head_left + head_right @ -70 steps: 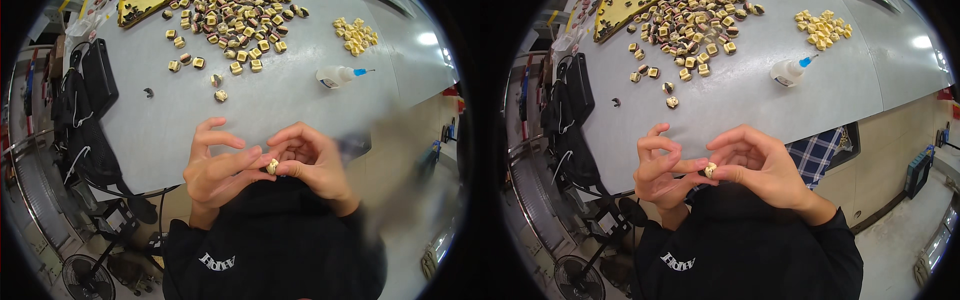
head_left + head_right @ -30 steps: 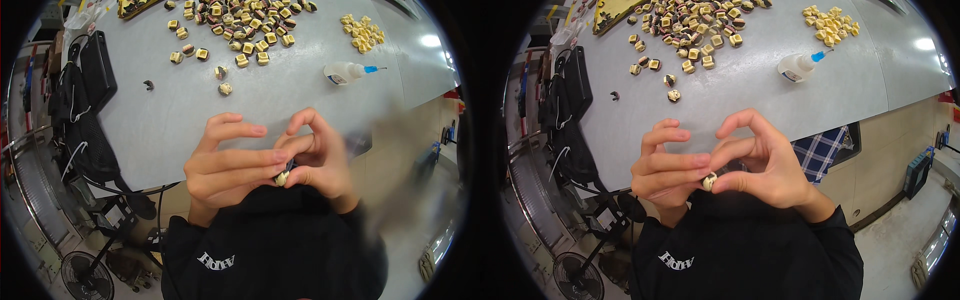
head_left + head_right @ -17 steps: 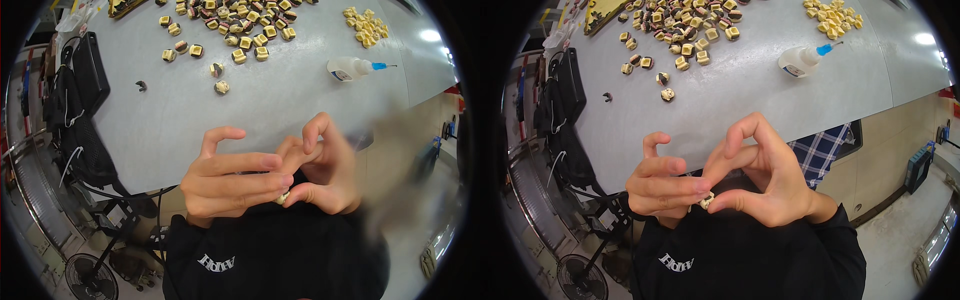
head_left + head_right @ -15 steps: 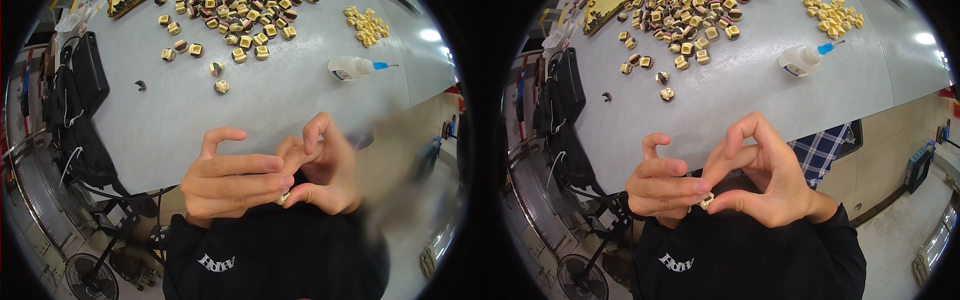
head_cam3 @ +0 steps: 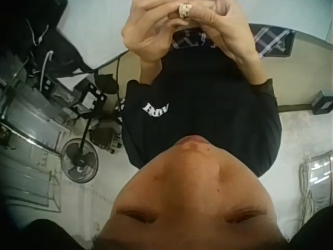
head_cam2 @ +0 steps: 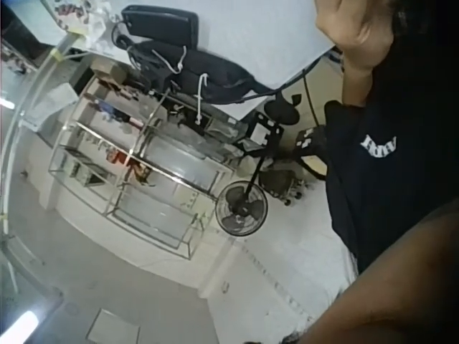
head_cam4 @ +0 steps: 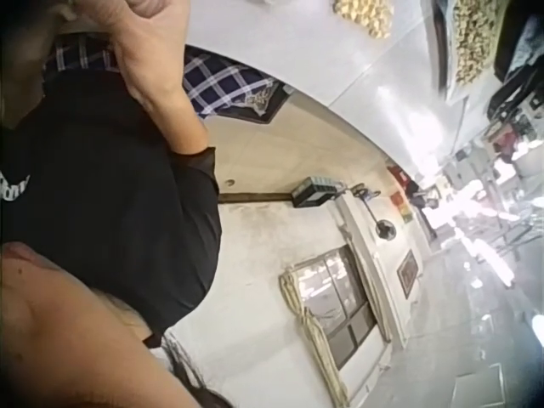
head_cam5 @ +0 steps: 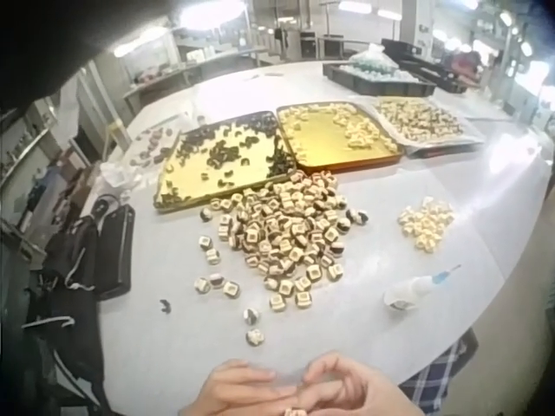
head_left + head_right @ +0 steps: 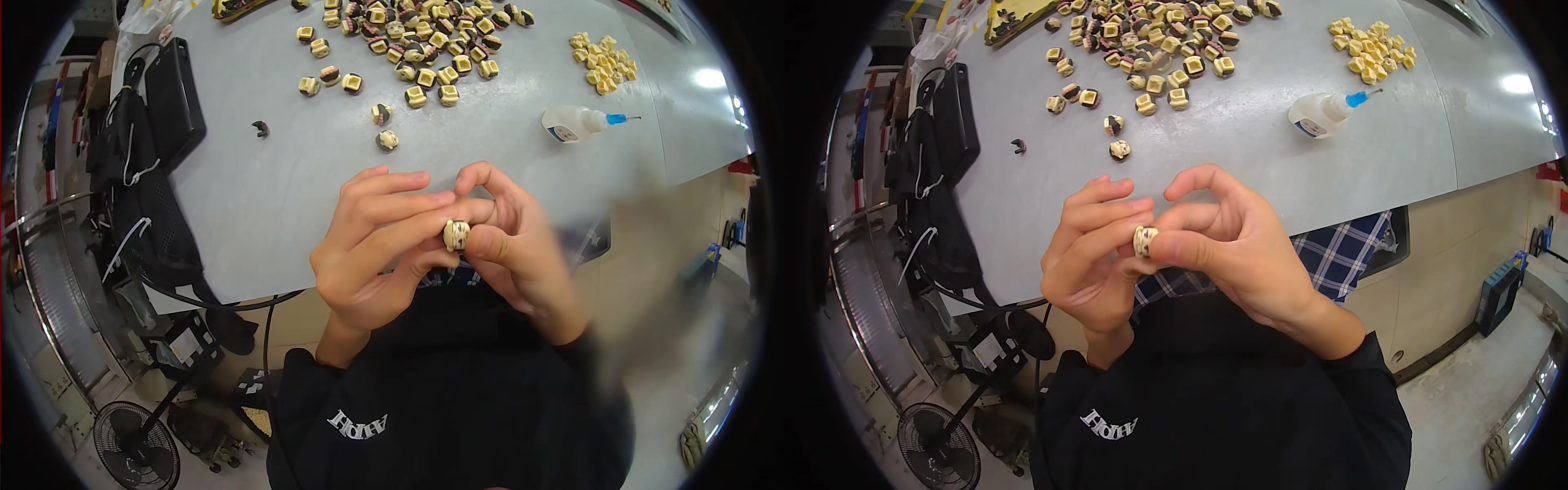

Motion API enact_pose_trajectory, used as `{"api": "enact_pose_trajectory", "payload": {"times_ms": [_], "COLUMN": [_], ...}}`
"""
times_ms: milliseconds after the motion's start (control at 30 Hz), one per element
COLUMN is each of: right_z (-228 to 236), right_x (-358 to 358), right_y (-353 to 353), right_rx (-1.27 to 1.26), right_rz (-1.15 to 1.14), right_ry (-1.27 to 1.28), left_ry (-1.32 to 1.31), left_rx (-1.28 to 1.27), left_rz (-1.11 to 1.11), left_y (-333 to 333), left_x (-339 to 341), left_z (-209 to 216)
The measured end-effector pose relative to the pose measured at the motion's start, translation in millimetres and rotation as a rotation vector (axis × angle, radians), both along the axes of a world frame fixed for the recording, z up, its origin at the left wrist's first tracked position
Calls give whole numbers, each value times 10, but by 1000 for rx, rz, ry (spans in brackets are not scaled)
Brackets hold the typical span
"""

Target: Applying glue to small gold-colored and black plastic components and joining them together on a workbench.

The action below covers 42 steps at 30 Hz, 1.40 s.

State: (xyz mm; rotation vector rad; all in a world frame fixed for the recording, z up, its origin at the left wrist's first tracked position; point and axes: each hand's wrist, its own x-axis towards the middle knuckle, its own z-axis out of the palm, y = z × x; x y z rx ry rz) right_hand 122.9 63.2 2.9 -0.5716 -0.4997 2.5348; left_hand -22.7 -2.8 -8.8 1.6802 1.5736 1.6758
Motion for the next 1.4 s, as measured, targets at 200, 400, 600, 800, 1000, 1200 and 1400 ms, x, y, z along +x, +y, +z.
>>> {"api": "enact_pose_trajectory", "payload": {"times_ms": [200,400,600,800,1000,1200,1400], "right_z": [-56,27,-133,-220,-353,-213,-219], "right_x": [-32,-139,-207,61,502,541,569], "right_y": [22,65,265,52,61,356,325], "right_rx": [-86,452,1321,1450,1311,1342,1275], "right_rz": [-50,-195,-512,-699,-1089,-1100,-1082], "right_ry": [-17,-298,-772,-627,-504,-746,-751], "left_ry": [38,256,421,258,-96,39,414], "left_rx": [7,-96,-340,-430,-238,-252,-302], "left_rz": [24,399,799,782,634,527,458], "left_y": [81,1,148,191,207,284,170], "left_x": [6,-228,-545,-691,-740,-527,-404], "left_z": [-60,120,97,110,-31,116,186]}}
